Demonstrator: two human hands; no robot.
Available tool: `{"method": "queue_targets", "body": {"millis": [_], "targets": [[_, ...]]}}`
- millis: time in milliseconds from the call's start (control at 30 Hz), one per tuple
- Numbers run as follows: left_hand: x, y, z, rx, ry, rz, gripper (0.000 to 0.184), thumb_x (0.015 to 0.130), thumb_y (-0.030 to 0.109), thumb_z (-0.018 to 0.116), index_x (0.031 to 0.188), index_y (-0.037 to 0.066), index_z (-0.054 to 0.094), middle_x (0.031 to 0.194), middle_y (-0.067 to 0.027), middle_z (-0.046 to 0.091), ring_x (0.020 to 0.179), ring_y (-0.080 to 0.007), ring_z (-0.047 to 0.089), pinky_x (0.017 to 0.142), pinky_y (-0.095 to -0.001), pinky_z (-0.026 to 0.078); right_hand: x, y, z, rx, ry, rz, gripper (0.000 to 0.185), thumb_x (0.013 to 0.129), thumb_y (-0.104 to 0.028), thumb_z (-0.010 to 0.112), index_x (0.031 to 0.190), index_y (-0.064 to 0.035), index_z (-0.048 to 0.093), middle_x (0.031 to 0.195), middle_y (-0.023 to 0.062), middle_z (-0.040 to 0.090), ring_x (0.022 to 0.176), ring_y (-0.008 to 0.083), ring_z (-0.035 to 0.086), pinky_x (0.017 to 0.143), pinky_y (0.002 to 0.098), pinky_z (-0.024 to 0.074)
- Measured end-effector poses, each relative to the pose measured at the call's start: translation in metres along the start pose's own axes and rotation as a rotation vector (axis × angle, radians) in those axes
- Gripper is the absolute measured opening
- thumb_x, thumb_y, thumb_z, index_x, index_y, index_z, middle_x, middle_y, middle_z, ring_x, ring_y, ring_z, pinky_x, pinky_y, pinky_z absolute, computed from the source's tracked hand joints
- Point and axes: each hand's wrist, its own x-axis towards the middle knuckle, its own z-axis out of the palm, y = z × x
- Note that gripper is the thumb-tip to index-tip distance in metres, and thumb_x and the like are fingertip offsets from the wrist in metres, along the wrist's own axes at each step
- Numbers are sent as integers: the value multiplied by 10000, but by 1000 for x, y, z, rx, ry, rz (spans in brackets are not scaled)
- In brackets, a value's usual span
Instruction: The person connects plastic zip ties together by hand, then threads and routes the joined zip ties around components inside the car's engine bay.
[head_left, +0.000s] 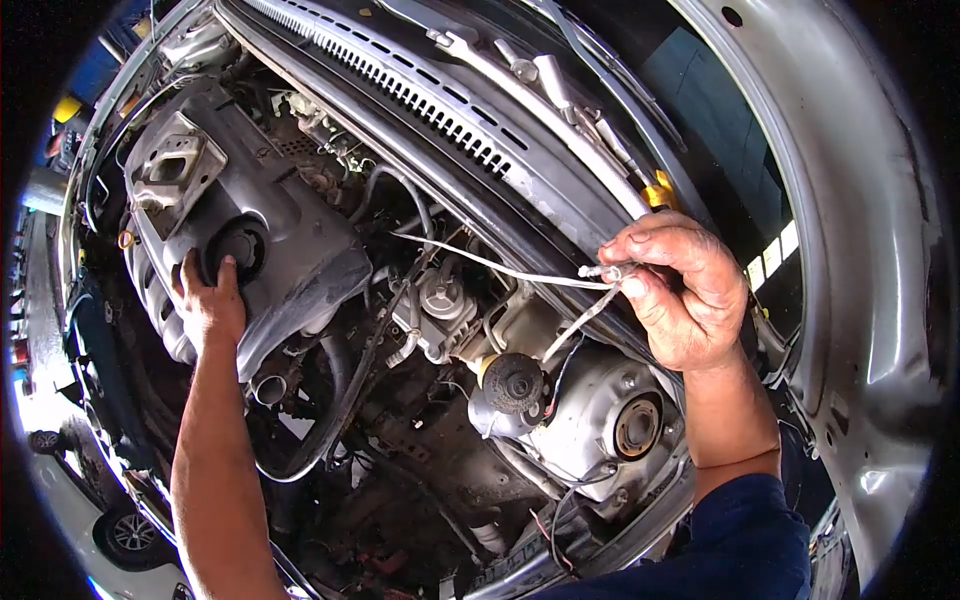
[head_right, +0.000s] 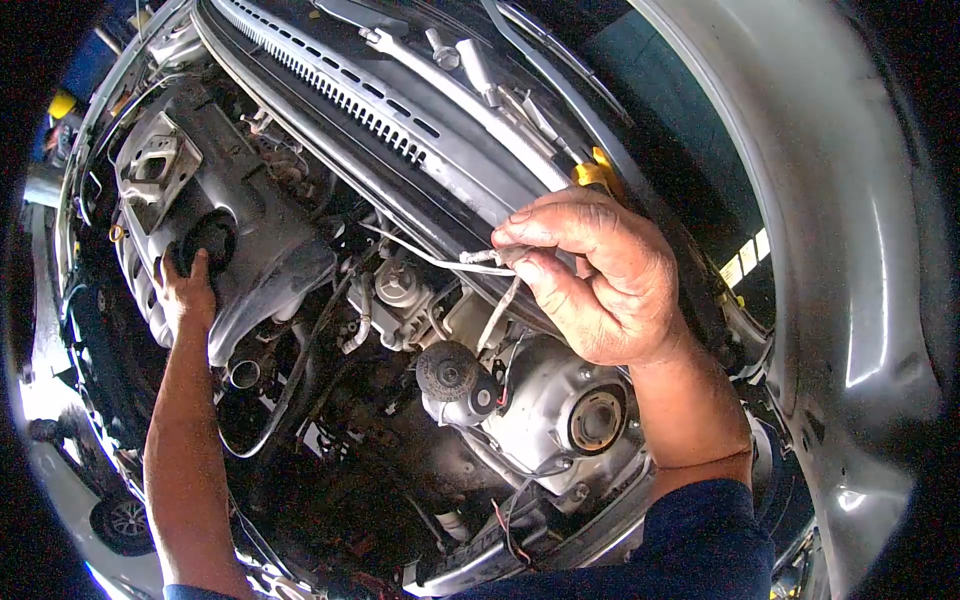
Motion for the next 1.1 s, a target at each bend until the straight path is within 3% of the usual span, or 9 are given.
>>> {"method": "queue_targets", "body": {"millis": [200,333,700,1100], "targets": [[3,-9,6,148,-25,137,648,844,472,617,1358,107,464,1383,-238,399,1265,-405,408,1059,-462,358,-2,-3,-4,-54,-15,44,229,823,91,612,1041,23,594,958,158,666,851,192,660,738,283,536],[0,3,-1,-31,-18,-62,675,835,497,608,1380,133,447,1430,-210,364,1298,-396,387,1067,-468,348,-3,1,0,-7,25,17,229,826,81,612,1043,13,589,955,167,650,864,201,653,721,272,527],[0,3,-1,10,-9,-42,681,842,490,613,1388,125,434,1425,-225,362,1298,-399,388,1067,-469,352,-3,0,-4,-82,-14,19,231,819,71,621,1036,-6,601,945,141,663,818,159,636,654,231,485],[1,-1,2,-18,0,-35,690,833,484,622,1379,102,443,1419,-233,363,1295,-405,386,1080,-455,335,-4,0,-5,-8,23,29,259,845,78,600,1092,8,563,980,164,624,889,225,648,781,331,544]]}}
